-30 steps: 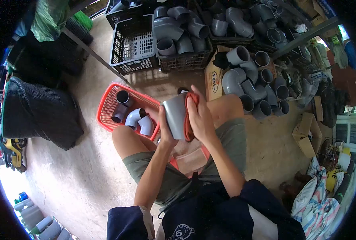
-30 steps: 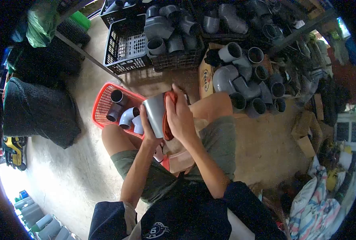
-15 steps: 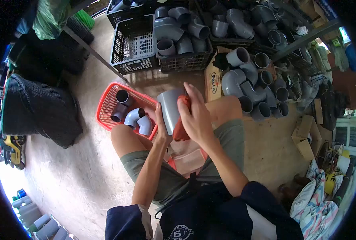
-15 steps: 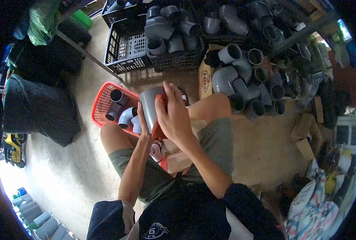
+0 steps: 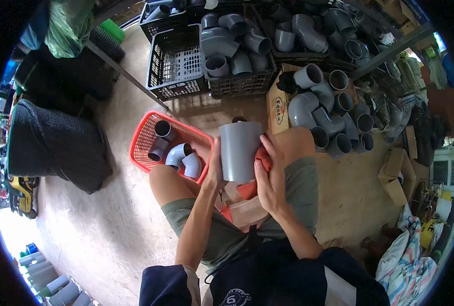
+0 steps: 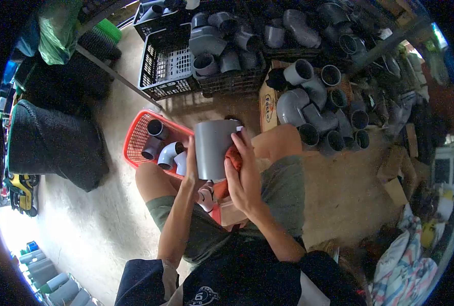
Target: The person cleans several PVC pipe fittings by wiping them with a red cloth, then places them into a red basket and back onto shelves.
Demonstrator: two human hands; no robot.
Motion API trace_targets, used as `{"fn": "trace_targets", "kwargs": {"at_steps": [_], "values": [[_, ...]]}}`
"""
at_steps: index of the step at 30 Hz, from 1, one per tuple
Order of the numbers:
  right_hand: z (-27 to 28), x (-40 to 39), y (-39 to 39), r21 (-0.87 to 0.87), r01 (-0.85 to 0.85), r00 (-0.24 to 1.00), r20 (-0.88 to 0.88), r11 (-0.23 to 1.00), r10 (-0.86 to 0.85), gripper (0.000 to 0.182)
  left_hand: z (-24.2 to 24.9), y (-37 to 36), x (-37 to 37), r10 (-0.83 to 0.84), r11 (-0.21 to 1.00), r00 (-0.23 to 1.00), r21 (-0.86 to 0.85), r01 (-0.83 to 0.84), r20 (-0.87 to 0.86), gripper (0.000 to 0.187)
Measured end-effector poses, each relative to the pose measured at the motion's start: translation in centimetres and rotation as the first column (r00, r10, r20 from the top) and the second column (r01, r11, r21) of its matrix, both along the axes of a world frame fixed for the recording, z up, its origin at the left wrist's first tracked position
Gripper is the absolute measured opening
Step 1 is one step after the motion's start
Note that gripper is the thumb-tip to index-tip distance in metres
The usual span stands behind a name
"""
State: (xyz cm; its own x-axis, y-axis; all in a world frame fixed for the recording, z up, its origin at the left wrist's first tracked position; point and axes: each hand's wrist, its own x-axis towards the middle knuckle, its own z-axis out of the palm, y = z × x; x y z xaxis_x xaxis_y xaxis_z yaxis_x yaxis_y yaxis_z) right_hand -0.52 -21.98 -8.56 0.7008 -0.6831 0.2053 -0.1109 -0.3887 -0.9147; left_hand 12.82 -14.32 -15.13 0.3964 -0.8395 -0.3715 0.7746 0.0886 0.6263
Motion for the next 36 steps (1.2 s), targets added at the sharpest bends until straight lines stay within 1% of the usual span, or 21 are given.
{"fn": "trace_targets", "kwargs": {"at_steps": [1, 4, 5, 8, 9, 11, 13, 16, 17, 18, 20, 23, 24, 25, 26, 28, 30, 32, 34, 35, 36], "values": [[-0.2, -0.4, -0.5, -0.043, 0.001, 1.0, -0.015, 0.999, -0.001, 0.053, 0.9, -0.2, -0.2, -0.048, 0.998, 0.998, 0.03, 0.047, 0.031, 0.078], [0.6, -1.0, -0.9, -0.279, -0.146, 0.986, -0.118, 0.949, 0.116, 0.054, -0.9, -0.2, -0.9, -0.024, 1.0, 1.0, 0.003, 0.024, -0.007, 0.085], [1.0, -1.0, -0.6, -0.394, -0.218, 0.965, -0.225, 0.893, 0.137, 0.056, -1.6, 0.1, -1.1, -0.027, 0.999, 0.985, -0.049, 0.019, -0.171, 0.084], [0.7, -0.1, 0.8, -0.436, -0.16, 0.963, -0.264, 0.886, 0.044, 0.056, -1.8, 0.4, -1.1, -0.119, 0.992, 0.984, -0.051, 0.113, -0.135, 0.085], [0.6, 0.6, 0.4, -0.439, -0.082, 0.975, -0.221, 0.895, -0.019, 0.055, -1.1, 0.6, -1.3, -0.103, 0.992, 0.991, 0.068, 0.109, -0.09, 0.087], [1.2, 2.1, -1.3, -0.093, 0.058, 0.993, -0.094, 0.994, -0.067, 0.056, -0.9, 1.5, -2.2, -0.068, 0.995, 0.998, 0.069, 0.068, 0.006, 0.089], [1.9, 3.2, -3.6, 0.207, 0.09, 0.995, -0.062, 0.974, -0.079, 0.058, 0.8, 2.0, -2.9, -0.037, 0.998, 0.998, 0.058, 0.033, 0.059, 0.094], [1.3, 2.4, -1.5, 0.18, 0.028, 0.994, -0.108, 0.983, -0.008, 0.058, -0.4, 1.7, -2.6, 0.055, 0.997, 0.995, 0.05, -0.051, -0.086, 0.095], [0.6, 1.8, -0.3, -0.017, -0.015, 0.992, -0.129, 1.0, 0.013, 0.058, -0.3, 1.4, -2.1, 0.05, 0.999, 0.996, -0.008, -0.051, -0.075, 0.101], [0.0, 1.2, 1.1, -0.082, -0.037, 0.985, -0.168, 0.996, 0.023, 0.058, -0.9, 1.0, -1.5, 0.116, 0.99, 0.986, -0.063, -0.124, -0.118, 0.104], [-0.6, 0.0, 3.2, -0.203, -0.089, 0.967, -0.251, 0.975, 0.036, 0.058, -1.2, 1.2, -1.1, 0.082, 0.985, 0.941, -0.116, -0.126, -0.33, 0.105], [0.6, 1.6, 0.7, -0.101, -0.082, 0.979, -0.193, 0.992, 0.061, 0.056, 1.0, 1.2, -2.1, 0.1, 0.994, 0.99, -0.032, -0.104, -0.1, 0.101], [0.9, 2.6, -0.5, -0.06, -0.079, 0.984, -0.162, 0.995, 0.069, 0.056, 0.9, 1.3, -2.1, 0.07, 0.997, 0.993, -0.037, -0.074, -0.092, 0.101], [1.0, 3.4, -1.3, 0.021, -0.007, 0.997, -0.07, 1.0, 0.008, 0.056, 0.7, 1.6, -2.3, 0.039, 0.998, 0.995, -0.038, -0.042, -0.087, 0.102], [0.4, 3.7, -2.2, 0.226, 0.025, 0.999, -0.029, 0.974, -0.019, 0.056, 0.4, 1.8, -2.5, 0.009, 0.999, 0.996, -0.042, -0.013, -0.084, 0.102], [-1.0, 4.2, -3.8, 0.589, 0.047, 0.995, 0.044, 0.806, -0.09, 0.056, 0.0, 1.7, -2.4, -0.044, 0.997, 0.997, -0.062, 0.039, -0.071, 0.103], [-2.0, 3.6, -3.9, 0.616, 0.038, 0.993, 0.064, 0.787, -0.098, 0.057, -0.2, 1.8, -2.4, -0.086, 0.994, 0.994, -0.078, 0.082, -0.061, 0.103], [-3.1, 3.7, -4.9, 0.631, 0.07, 0.989, 0.056, 0.773, -0.135, 0.056, -0.3, 1.4, -2.6, -0.039, 0.998, 0.998, -0.048, 0.036, -0.052, 0.097], [-0.2, 4.4, -5.8, 0.414, 0.048, 0.999, -0.008, 0.909, -0.049, 0.053, -0.8, 0.4, -3.2, 0.015, 1.0, 0.998, -0.011, -0.016, -0.069, 0.092], [0.7, 4.8, -6.3, 0.317, 0.013, 0.999, -0.05, 0.948, 0.003, 0.053, -1.0, 0.1, -3.4, 0.065, 0.994, 0.987, -0.079, -0.078, -0.149, 0.088], [1.1, 4.9, -6.6, 0.214, -0.025, 0.994, -0.096, 0.976, 0.046, 0.052, -1.8, 0.4, -3.7, 0.038, 0.996, 0.986, -0.076, -0.051, -0.16, 0.089]]}}
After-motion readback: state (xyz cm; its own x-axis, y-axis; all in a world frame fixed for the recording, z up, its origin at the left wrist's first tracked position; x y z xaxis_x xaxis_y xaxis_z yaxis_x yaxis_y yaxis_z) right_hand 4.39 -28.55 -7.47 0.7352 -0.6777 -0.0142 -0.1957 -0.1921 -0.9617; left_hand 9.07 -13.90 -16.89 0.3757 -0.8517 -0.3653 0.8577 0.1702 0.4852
